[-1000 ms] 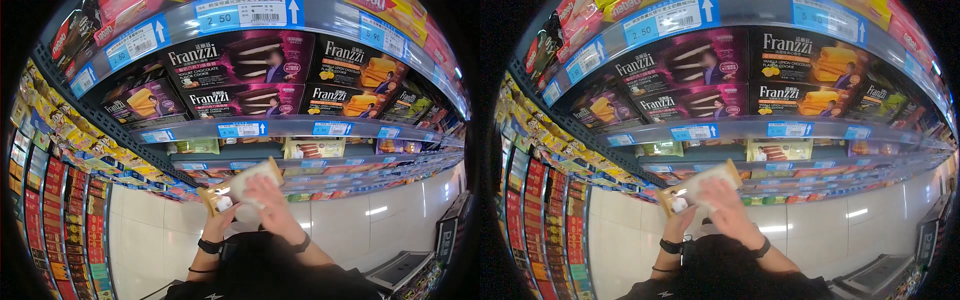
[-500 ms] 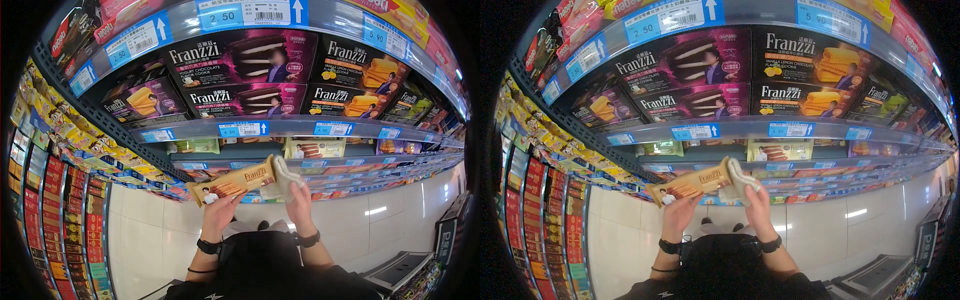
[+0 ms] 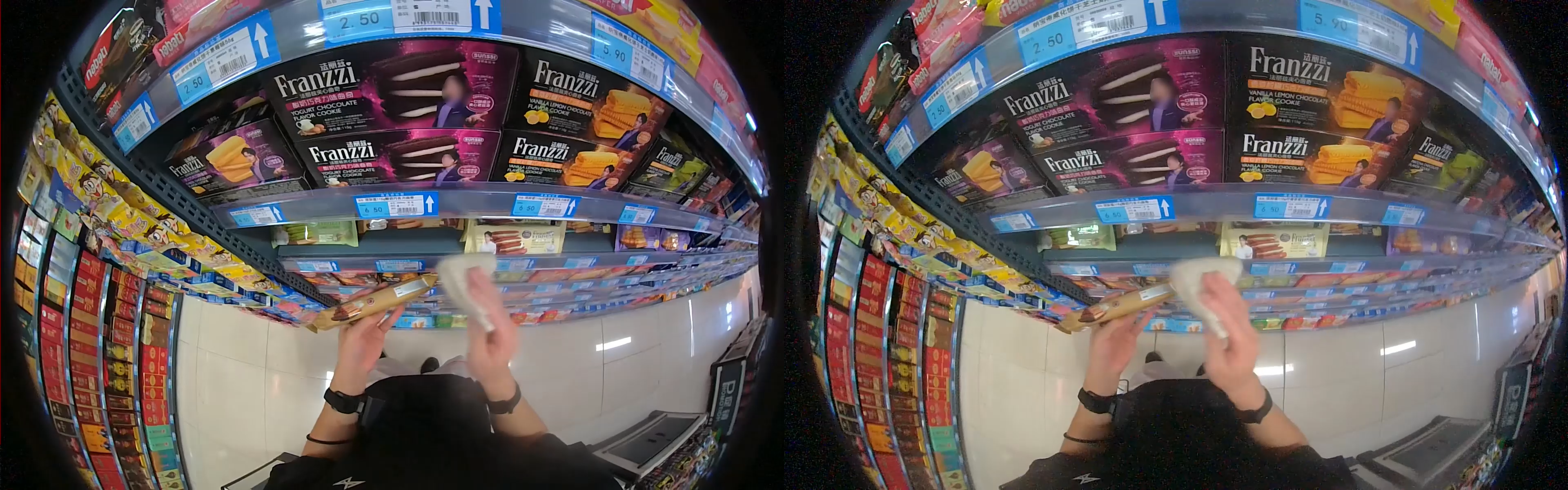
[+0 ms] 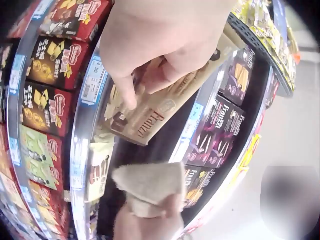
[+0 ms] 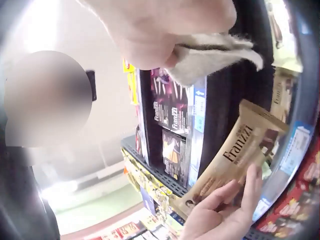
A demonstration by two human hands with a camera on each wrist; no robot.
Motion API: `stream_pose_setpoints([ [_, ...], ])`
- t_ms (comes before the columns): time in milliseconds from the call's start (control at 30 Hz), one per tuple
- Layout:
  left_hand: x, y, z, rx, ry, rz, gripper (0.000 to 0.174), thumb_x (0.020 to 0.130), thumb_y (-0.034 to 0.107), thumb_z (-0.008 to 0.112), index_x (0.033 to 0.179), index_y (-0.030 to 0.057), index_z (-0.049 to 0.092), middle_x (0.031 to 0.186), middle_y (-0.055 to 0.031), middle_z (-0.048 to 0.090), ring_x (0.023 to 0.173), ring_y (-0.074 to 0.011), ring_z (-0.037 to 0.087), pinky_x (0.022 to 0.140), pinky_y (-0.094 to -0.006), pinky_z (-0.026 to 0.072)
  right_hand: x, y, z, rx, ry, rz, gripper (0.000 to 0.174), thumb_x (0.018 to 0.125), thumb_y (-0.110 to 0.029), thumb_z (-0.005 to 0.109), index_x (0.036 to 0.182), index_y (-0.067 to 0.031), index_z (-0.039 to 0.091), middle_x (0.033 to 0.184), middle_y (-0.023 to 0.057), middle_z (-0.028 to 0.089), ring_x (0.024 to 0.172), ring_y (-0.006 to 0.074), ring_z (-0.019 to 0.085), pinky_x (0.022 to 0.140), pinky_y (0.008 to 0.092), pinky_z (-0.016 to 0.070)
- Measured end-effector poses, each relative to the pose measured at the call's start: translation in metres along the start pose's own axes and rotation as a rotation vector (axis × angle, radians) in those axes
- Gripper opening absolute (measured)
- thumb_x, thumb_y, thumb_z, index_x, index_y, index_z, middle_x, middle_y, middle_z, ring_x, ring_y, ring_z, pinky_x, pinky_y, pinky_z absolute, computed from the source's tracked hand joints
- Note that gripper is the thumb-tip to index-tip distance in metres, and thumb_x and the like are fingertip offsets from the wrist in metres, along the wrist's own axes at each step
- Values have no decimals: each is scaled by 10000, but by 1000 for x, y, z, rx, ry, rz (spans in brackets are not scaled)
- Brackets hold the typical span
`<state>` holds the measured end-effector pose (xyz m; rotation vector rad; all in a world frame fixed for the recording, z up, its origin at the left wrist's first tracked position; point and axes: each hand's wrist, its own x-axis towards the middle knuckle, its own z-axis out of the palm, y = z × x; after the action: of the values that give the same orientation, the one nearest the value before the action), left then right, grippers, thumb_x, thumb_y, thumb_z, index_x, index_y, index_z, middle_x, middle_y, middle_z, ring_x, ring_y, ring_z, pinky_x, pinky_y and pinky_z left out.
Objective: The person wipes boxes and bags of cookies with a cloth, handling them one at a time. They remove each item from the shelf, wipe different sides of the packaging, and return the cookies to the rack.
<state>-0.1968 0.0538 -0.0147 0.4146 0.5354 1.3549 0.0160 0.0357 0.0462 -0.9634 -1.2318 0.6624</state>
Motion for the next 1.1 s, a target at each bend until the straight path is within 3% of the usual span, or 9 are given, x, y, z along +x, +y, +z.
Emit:
stream_pose_setpoints([
  [233,-11,-30,-23,-91,88,-107,391,990,109,565,1374,60,508,1362,-117,577,1227,-251,585,1080,-422,468,-17,-20,50,-75,-720,-315,559,761,85,463,1268,-64,644,1392,166,580,1398,365,441,1189,494,288],
  [333,-14,-43,-79,-130,-77,-25,390,1008,153,543,1385,68,489,1360,-104,572,1234,-252,576,1071,-401,473,-16,-9,45,-192,-694,-265,566,766,90,457,1273,-80,645,1383,165,589,1391,361,452,1189,480,290],
  [367,-4,-29,-34,234,159,27,394,1012,147,537,1394,73,475,1357,-97,572,1245,-259,567,1072,-410,473,-10,-5,38,-253,-624,-230,526,798,80,469,1275,-62,637,1412,163,568,1398,353,445,1200,464,277],
  [567,-5,-30,-29,464,32,125,396,1027,170,538,1399,58,462,1387,-111,545,1265,-237,549,1080,-401,458,-12,-1,40,-144,-502,-32,516,799,105,457,1272,-21,622,1390,169,585,1379,362,470,1194,494,283],
  [667,-25,-72,-81,-179,23,129,395,1008,99,551,1390,45,466,1383,-116,542,1271,-227,544,1073,-377,459,-17,-15,53,-16,-624,-174,514,794,108,452,1261,-19,624,1387,184,581,1373,381,470,1188,503,296],
  [733,-8,-55,-70,-28,56,-84,419,995,64,561,1400,50,453,1378,-117,545,1265,-227,546,1069,-357,458,-17,-16,56,-25,-646,-226,515,783,89,498,1269,-28,624,1383,174,584,1357,367,488,1184,516,315],
  [900,-8,-15,-20,565,47,218,408,1003,35,507,1400,69,415,1372,-144,545,1277,-236,542,1079,-397,460,-11,29,31,-202,-518,-14,470,842,62,513,1293,-25,613,1400,175,573,1373,375,468,1183,500,313],
  [967,-11,-11,-1,464,78,212,422,973,-6,550,1375,52,433,1336,-128,564,1253,-219,549,1065,-371,462,-14,33,30,-53,-450,250,416,904,17,526,1312,-21,598,1440,178,539,1404,385,424,1198,478,279],
  [1100,-11,-18,-11,219,94,163,475,942,-45,600,1372,49,421,1338,-123,552,1227,-216,560,1041,-352,468,-22,12,45,-126,-437,64,391,920,16,538,1302,-23,607,1446,184,537,1450,347,378,1192,447,271],
])
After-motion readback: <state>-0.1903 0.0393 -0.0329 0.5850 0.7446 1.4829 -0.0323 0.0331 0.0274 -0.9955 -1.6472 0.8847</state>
